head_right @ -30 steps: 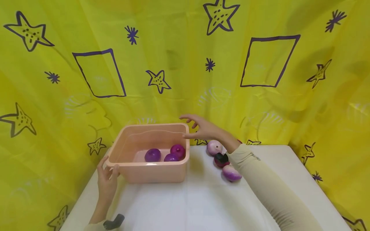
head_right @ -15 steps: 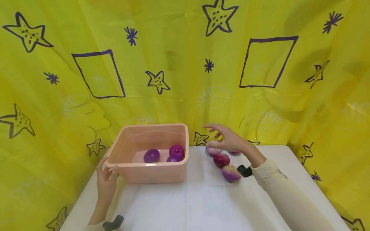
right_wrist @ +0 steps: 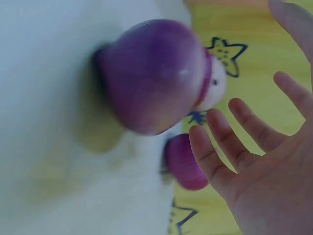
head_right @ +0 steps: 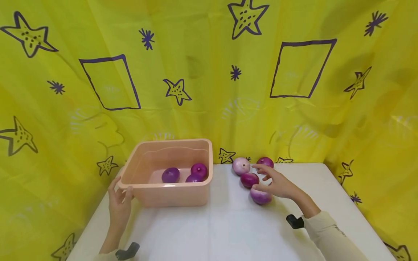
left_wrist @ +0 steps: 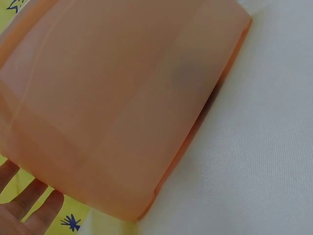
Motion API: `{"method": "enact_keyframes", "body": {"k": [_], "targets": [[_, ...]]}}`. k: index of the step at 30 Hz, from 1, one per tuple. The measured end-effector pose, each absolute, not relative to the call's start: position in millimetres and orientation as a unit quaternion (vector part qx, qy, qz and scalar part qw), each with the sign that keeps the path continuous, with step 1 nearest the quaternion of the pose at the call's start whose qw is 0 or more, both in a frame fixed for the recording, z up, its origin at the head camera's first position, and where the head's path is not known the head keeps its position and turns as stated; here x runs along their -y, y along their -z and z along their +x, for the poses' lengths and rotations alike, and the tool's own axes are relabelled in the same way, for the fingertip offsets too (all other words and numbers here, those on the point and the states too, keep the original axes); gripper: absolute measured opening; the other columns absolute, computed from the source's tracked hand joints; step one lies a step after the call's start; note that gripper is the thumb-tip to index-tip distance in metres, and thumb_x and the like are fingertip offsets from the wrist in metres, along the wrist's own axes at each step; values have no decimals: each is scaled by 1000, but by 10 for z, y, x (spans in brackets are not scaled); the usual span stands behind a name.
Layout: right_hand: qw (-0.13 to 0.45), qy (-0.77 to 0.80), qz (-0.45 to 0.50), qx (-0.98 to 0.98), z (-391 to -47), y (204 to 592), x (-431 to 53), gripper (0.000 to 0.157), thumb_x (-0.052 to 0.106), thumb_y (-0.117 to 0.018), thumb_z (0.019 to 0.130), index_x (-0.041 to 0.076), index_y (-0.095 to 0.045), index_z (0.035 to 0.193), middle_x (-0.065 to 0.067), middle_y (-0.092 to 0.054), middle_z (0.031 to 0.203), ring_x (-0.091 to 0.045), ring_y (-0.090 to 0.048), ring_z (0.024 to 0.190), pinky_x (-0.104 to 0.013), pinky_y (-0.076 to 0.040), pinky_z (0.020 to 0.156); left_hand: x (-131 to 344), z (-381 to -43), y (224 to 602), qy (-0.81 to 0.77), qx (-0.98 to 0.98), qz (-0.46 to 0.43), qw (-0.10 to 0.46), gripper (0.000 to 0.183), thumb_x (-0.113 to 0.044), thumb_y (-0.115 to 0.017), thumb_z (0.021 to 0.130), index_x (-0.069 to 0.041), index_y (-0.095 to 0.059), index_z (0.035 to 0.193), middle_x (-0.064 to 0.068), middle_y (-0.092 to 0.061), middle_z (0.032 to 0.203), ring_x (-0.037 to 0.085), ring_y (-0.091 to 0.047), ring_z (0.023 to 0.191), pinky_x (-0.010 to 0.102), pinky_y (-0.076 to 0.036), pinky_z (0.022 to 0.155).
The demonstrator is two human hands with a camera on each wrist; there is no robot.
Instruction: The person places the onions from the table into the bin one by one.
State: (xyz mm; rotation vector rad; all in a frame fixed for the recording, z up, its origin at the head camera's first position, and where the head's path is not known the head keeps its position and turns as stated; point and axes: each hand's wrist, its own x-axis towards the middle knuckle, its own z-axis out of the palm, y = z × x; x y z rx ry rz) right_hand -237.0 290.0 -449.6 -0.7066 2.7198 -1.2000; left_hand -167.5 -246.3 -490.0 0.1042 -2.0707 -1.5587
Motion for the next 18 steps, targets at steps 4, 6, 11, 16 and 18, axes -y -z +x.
{"method": "enact_keyframes", "body": {"k": [4, 6, 11, 16, 18], "targets": [[52, 402, -215, -888, -2280, 4669, -3021, 72, 28, -78, 92, 8, -43, 151, -28, -57, 132, -36, -62, 109, -32, -57, 82, 2458, -1676, 4891, 576, 770, 41, 271, 63, -15, -60, 104, -19, -29, 158, 18, -47, 155, 25, -57, 118, 6, -46, 85], [53, 407, -216, -886, -2249, 4720, -3059, 70, 25, -77, 93, 6, -42, 150, -29, -57, 131, -33, -64, 107, -37, -57, 83, 2460, -1680, 4893, 575, 770, 41, 272, 63, -15, -60, 104, -19, -29, 158, 18, -47, 155, 17, -57, 115, 7, -47, 85], [76, 408, -207, -886, -2206, 4828, -3123, 69, 24, -75, 94, 3, -40, 150, -29, -58, 130, -31, -66, 103, -35, -57, 80, 2466, -1683, 4897, 579, 769, 40, 269, 64, -15, -61, 104, -19, -28, 158, 18, -47, 155, 5, -55, 111, 7, -47, 86], [101, 413, -190, -885, -2173, 4898, -3138, 65, 24, -75, 95, 3, -44, 147, -29, -57, 129, -29, -66, 101, -33, -55, 79, 2457, -1673, 4890, 579, 769, 44, 267, 63, -15, -61, 104, -20, -29, 158, 18, -48, 155, 4, -55, 110, 7, -47, 86], [104, 410, -184, -887, -2169, 4922, -3143, 63, 26, -75, 95, 4, -46, 146, -28, -58, 129, -28, -66, 102, -33, -55, 80, 2455, -1672, 4890, 579, 769, 45, 266, 63, -15, -61, 104, -20, -29, 158, 18, -48, 155, 4, -55, 110, 7, -47, 86]]}}
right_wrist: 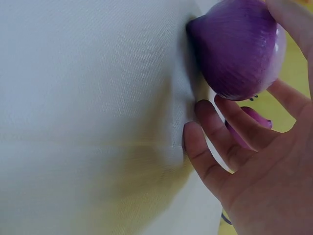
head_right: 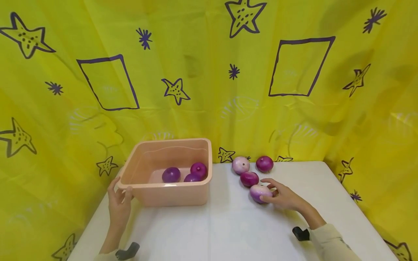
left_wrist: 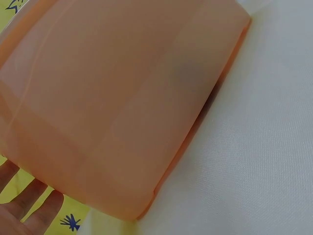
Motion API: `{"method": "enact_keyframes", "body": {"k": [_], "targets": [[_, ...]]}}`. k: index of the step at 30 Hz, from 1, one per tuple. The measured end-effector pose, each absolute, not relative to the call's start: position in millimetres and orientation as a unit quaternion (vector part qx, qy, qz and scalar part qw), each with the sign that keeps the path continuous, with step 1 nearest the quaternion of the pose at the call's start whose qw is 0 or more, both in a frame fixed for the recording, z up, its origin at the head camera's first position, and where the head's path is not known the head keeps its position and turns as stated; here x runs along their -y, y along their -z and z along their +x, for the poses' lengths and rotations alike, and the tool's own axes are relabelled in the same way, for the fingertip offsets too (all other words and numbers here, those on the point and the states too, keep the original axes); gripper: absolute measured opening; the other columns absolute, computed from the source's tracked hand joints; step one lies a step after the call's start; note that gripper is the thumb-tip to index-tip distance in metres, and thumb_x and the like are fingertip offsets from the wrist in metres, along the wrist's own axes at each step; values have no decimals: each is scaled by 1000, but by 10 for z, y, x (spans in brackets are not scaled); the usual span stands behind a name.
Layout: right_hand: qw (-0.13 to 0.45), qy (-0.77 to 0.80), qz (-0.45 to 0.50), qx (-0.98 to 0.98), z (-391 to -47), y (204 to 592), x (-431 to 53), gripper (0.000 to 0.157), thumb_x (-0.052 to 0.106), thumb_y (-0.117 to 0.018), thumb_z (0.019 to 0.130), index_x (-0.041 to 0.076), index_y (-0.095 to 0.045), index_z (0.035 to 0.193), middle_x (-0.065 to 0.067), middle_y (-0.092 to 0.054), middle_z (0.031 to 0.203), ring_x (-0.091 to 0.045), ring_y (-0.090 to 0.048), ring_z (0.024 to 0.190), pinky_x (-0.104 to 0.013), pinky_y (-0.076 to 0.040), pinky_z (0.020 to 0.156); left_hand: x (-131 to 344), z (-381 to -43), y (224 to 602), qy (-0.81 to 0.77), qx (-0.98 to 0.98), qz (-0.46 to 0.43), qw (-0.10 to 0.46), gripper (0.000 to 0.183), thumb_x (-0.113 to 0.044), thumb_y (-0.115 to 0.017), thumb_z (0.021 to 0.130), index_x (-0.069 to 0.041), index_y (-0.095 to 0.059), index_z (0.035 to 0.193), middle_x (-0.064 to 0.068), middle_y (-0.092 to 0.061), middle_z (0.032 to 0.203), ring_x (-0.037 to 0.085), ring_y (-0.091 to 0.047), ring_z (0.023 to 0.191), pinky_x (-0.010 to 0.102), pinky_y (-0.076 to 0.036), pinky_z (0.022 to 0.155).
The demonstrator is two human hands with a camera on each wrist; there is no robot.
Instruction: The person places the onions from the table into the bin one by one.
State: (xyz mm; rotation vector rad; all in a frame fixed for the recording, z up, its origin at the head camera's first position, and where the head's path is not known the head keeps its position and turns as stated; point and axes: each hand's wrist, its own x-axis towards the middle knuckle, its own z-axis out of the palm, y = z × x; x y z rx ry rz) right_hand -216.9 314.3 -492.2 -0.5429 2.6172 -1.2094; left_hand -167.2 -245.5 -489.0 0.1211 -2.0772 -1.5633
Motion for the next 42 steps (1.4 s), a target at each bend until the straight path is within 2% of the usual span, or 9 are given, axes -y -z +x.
{"method": "enact_keyframes", "body": {"k": [12, 25, 31, 37, 42], "targets": [[89, 379, -200, -899, -2175, 4977, -3164, 53, 31, -72, 97, 9, -53, 142, -16, -65, 121, -25, -63, 99, -30, -54, 79, 2456, -1674, 4894, 581, 765, 40, 274, 62, -13, -61, 103, -19, -31, 157, 20, -51, 152, 2, -57, 108, 7, -47, 85], [92, 385, -199, -897, -2186, 5002, -3184, 52, 30, -72, 97, 10, -53, 141, -17, -65, 119, -26, -63, 98, -30, -55, 77, 2459, -1685, 4902, 577, 769, 40, 273, 62, -14, -61, 104, -20, -30, 158, 18, -50, 152, 3, -57, 109, 7, -47, 85], [92, 384, -198, -897, -2197, 5013, -3193, 52, 30, -72, 97, 11, -53, 141, -16, -65, 120, -25, -63, 99, -30, -55, 79, 2467, -1678, 4913, 573, 772, 36, 274, 64, -12, -61, 103, -17, -29, 158, 23, -48, 153, 0, -55, 108, 6, -47, 85], [104, 399, -212, -886, -2218, 4947, -3208, 52, 27, -72, 97, 9, -53, 141, -21, -62, 124, -24, -66, 97, -30, -56, 76, 2456, -1670, 4895, 578, 768, 40, 273, 62, -14, -61, 104, -19, -31, 158, 18, -48, 154, 7, -56, 110, 7, -47, 85], [100, 396, -257, -876, -2243, 4753, -3226, 52, 22, -74, 95, 6, -52, 139, -21, -61, 124, -22, -66, 92, -30, -56, 74, 2459, -1674, 4898, 581, 766, 42, 272, 62, -15, -61, 104, -20, -31, 158, 18, -48, 154, 11, -57, 111, 7, -47, 85]]}}
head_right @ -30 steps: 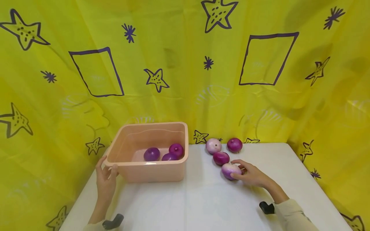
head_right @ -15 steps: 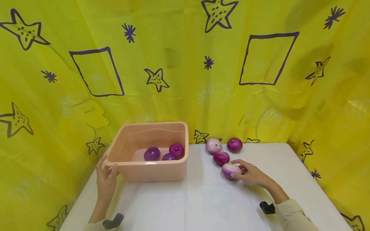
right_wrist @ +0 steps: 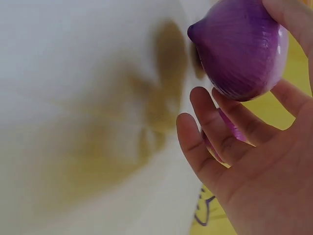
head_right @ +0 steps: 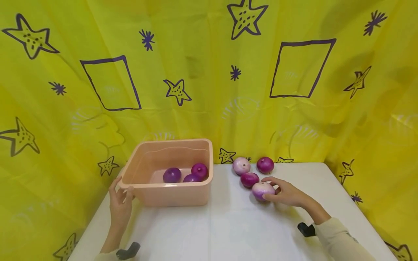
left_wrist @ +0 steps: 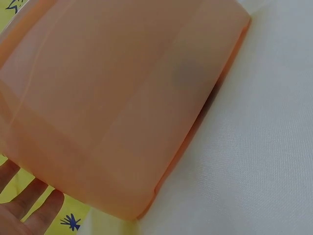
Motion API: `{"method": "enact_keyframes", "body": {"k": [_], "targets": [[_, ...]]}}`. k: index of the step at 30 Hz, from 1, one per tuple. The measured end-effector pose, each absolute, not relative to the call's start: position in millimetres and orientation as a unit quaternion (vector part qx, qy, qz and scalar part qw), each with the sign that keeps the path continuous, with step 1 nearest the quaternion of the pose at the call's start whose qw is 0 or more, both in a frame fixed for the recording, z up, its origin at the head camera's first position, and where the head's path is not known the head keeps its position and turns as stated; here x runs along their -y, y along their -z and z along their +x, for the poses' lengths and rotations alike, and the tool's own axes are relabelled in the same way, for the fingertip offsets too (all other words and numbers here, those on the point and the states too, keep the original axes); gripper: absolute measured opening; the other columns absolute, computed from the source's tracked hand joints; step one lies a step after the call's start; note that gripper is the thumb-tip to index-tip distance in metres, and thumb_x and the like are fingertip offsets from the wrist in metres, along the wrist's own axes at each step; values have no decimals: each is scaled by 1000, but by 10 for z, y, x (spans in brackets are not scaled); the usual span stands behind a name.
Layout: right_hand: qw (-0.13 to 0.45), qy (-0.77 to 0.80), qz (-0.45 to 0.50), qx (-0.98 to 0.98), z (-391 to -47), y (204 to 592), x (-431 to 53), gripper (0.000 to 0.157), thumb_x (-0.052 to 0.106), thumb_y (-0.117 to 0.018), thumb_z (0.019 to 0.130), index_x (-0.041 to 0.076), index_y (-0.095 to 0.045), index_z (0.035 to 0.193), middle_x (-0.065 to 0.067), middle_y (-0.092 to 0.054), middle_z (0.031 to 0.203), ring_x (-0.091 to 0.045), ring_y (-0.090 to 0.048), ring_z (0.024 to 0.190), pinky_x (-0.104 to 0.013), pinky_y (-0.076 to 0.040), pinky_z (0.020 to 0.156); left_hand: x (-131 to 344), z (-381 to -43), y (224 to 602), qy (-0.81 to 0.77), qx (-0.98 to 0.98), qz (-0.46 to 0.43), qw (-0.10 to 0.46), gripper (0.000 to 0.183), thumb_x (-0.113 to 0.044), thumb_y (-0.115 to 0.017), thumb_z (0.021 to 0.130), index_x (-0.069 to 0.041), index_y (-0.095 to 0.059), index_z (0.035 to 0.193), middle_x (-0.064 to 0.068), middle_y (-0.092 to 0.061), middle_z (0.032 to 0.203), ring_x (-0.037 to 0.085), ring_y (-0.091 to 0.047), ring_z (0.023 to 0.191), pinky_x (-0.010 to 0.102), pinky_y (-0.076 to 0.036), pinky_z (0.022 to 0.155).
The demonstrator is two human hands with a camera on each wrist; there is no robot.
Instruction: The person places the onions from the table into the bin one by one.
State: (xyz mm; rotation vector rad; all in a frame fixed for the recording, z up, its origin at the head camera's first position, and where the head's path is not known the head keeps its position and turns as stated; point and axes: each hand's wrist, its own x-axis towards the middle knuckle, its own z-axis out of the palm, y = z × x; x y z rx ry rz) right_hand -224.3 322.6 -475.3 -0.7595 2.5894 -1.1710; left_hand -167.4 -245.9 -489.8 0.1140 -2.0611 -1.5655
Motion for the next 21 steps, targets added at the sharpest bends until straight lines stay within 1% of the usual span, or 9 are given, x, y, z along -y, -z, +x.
{"method": "enact_keyframes", "body": {"k": [3, 7, 11, 13, 15, 18, 21], "targets": [[89, 383, -278, -876, -2265, 4604, -3224, 54, 21, -76, 94, 4, -51, 140, -20, -61, 125, -21, -65, 93, -31, -57, 75, 2462, -1679, 4905, 584, 763, 40, 274, 62, -14, -61, 104, -19, -31, 158, 19, -49, 153, 8, -57, 109, 8, -48, 85], [75, 366, -278, -885, -2302, 4396, -3189, 58, 22, -78, 92, 5, -52, 141, -16, -61, 126, -23, -66, 95, -29, -58, 76, 2471, -1681, 4919, 585, 762, 35, 277, 63, -12, -61, 103, -18, -30, 158, 20, -48, 153, 4, -57, 108, 8, -48, 84], [53, 343, -276, -896, -2362, 4204, -3128, 62, 27, -80, 91, 6, -52, 142, -12, -61, 125, -23, -65, 95, -32, -58, 79, 2473, -1679, 4915, 585, 763, 37, 273, 63, -14, -61, 103, -20, -30, 158, 17, -47, 155, 6, -57, 109, 8, -48, 84], [45, 335, -271, -901, -2395, 4113, -3100, 63, 30, -80, 90, 8, -53, 142, -10, -61, 125, -22, -64, 96, -32, -58, 80, 2474, -1678, 4918, 585, 764, 39, 269, 63, -15, -61, 104, -20, -30, 158, 17, -46, 155, 6, -56, 110, 8, -48, 84], [36, 333, -275, -901, -2427, 4015, -3069, 62, 29, -80, 90, 8, -53, 142, -10, -61, 125, -22, -63, 97, -32, -58, 80, 2470, -1673, 4915, 586, 764, 43, 266, 64, -15, -61, 104, -20, -29, 159, 18, -46, 156, 6, -56, 110, 8, -48, 84], [27, 339, -274, -900, -2467, 3867, -3029, 61, 26, -81, 90, 9, -53, 141, -11, -61, 126, -23, -62, 97, -29, -57, 77, 2468, -1671, 4918, 586, 764, 43, 266, 64, -14, -61, 103, -18, -29, 159, 20, -45, 155, 4, -56, 109, 7, -48, 84], [12, 343, -283, -896, -2514, 3752, -2988, 61, 22, -81, 90, 8, -53, 142, -12, -61, 125, -24, -62, 93, -28, -57, 74, 2460, -1666, 4904, 585, 765, 42, 268, 63, -15, -61, 104, -18, -29, 158, 20, -45, 156, 6, -56, 110, 7, -48, 84]]}}
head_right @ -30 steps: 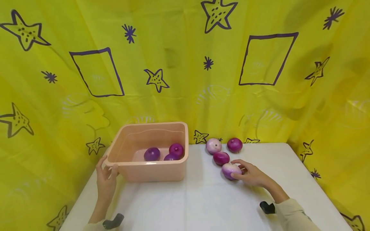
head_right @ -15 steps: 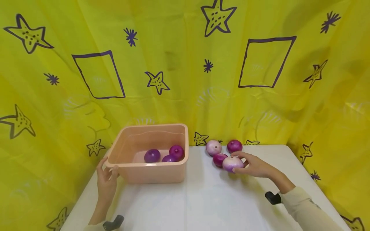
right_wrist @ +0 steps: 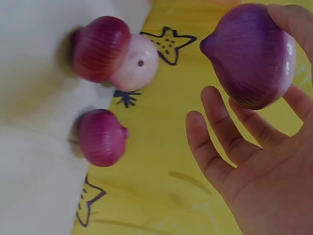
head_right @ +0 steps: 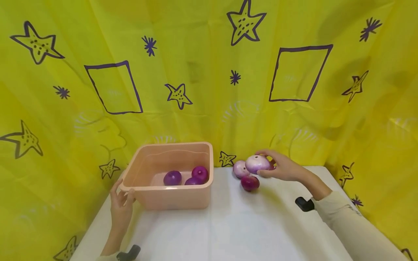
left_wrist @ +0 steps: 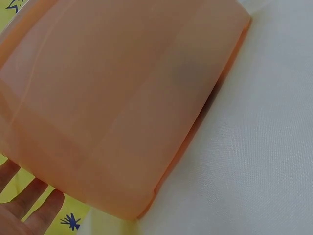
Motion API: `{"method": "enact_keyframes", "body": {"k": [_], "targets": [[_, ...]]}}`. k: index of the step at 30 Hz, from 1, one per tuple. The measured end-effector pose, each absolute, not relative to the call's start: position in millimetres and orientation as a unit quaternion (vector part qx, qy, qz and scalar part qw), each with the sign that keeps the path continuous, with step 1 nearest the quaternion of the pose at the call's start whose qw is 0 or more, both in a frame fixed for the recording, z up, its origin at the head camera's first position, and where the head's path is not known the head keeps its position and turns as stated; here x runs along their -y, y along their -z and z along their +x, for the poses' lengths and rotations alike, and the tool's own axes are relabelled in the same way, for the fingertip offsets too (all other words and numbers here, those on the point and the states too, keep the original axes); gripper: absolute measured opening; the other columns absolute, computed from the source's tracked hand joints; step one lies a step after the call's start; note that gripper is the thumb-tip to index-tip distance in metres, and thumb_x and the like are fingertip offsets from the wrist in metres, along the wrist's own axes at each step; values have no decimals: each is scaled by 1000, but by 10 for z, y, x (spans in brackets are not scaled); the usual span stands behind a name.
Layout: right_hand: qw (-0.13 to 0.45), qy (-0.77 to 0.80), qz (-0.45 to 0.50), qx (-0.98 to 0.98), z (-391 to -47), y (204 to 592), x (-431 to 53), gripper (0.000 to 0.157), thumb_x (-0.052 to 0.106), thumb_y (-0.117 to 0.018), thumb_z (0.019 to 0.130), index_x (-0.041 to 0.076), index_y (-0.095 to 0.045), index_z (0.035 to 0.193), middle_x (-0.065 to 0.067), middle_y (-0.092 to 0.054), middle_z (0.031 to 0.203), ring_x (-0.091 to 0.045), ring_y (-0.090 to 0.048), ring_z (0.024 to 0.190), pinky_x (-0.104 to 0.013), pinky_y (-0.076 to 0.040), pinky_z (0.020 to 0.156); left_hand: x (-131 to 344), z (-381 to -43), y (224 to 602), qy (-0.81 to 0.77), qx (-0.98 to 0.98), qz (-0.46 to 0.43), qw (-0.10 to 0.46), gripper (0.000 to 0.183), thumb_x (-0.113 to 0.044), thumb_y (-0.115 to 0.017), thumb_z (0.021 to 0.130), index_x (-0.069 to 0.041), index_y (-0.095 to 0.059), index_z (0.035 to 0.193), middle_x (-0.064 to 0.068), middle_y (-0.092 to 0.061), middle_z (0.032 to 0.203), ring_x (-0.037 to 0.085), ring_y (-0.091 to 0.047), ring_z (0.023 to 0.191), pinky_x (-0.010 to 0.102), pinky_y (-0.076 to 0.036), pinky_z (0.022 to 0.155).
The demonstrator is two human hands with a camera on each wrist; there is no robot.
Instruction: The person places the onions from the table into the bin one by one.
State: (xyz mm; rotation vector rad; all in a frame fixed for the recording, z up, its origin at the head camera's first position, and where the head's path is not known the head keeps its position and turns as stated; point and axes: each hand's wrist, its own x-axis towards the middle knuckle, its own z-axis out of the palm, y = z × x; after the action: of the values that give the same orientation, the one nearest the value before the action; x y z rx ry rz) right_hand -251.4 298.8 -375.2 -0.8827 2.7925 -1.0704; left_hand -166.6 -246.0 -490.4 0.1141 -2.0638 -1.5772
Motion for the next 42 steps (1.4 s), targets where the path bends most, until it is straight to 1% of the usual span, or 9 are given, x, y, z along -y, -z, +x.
{"method": "enact_keyframes", "body": {"k": [4, 8, 11, 16, 22, 30, 34, 38, 42], "targets": [[-3, 346, -291, -892, -2568, 3643, -2937, 62, 19, -81, 89, 8, -52, 143, -11, -61, 124, -23, -62, 93, -27, -57, 75, 2459, -1667, 4910, 582, 766, 48, 268, 62, -17, -61, 104, -21, -30, 158, 17, -45, 156, 13, -57, 112, 8, -48, 85], [-6, 349, -293, -890, -2595, 3551, -2897, 62, 19, -81, 90, 8, -51, 144, -12, -59, 127, -24, -63, 97, -29, -58, 79, 2466, -1673, 4938, 579, 768, 53, 266, 62, -19, -60, 105, -23, -30, 158, 16, -45, 156, 21, -56, 114, 8, -48, 85], [-7, 349, -293, -890, -2611, 3514, -2875, 63, 19, -81, 90, 8, -51, 144, -13, -58, 129, -26, -63, 99, -30, -58, 80, 2471, -1680, 4948, 581, 768, 54, 264, 61, -21, -60, 105, -23, -30, 158, 15, -45, 157, 24, -56, 116, 8, -48, 85], [-11, 347, -295, -890, -2643, 3497, -2818, 64, 19, -82, 89, 8, -51, 145, -12, -58, 130, -26, -62, 100, -30, -58, 80, 2476, -1695, 4958, 580, 769, 50, 264, 61, -21, -60, 105, -23, -30, 158, 14, -44, 158, 21, -55, 116, 7, -47, 86], [-11, 350, -297, -888, -2731, 3437, -2647, 65, 24, -83, 88, 12, -52, 144, -10, -59, 129, -25, -63, 99, -32, -58, 80, 2476, -1698, 4958, 575, 771, 45, 269, 61, -20, -60, 105, -22, -30, 158, 14, -43, 158, 16, -56, 115, 7, -47, 86], [-12, 353, -317, -880, -2896, 3344, -2251, 66, 28, -84, 87, 11, -53, 143, -10, -58, 131, -28, -64, 101, -43, -57, 85, 2468, -1685, 4956, 579, 768, 51, 268, 61, -19, -60, 105, -23, -30, 158, 16, -46, 156, 23, -56, 115, 8, -48, 85], [-15, 349, -332, -876, -2997, 3314, -2022, 65, 30, -85, 86, 13, -55, 142, -7, -58, 131, -29, -63, 103, -42, -57, 87, 2474, -1683, 4953, 580, 768, 56, 266, 61, -20, -61, 105, -24, -31, 158, 17, -47, 155, 19, -57, 114, 7, -48, 85], [-14, 346, -352, -870, -3096, 3291, -1793, 64, 29, -85, 86, 12, -56, 140, -7, -59, 130, -29, -62, 106, -42, -57, 88, 2477, -1680, 4942, 583, 765, 54, 268, 62, -18, -61, 104, -22, -31, 158, 19, -49, 153, 11, -57, 111, 8, -48, 84], [-9, 354, -366, -861, -3181, 3257, -1562, 64, 24, -85, 85, 9, -56, 140, -10, -60, 130, -28, -63, 103, -45, -58, 87, 2462, -1664, 4918, 587, 762, 48, 268, 63, -16, -61, 104, -20, -30, 158, 20, -49, 153, 3, -56, 109, 8, -48, 84]]}}
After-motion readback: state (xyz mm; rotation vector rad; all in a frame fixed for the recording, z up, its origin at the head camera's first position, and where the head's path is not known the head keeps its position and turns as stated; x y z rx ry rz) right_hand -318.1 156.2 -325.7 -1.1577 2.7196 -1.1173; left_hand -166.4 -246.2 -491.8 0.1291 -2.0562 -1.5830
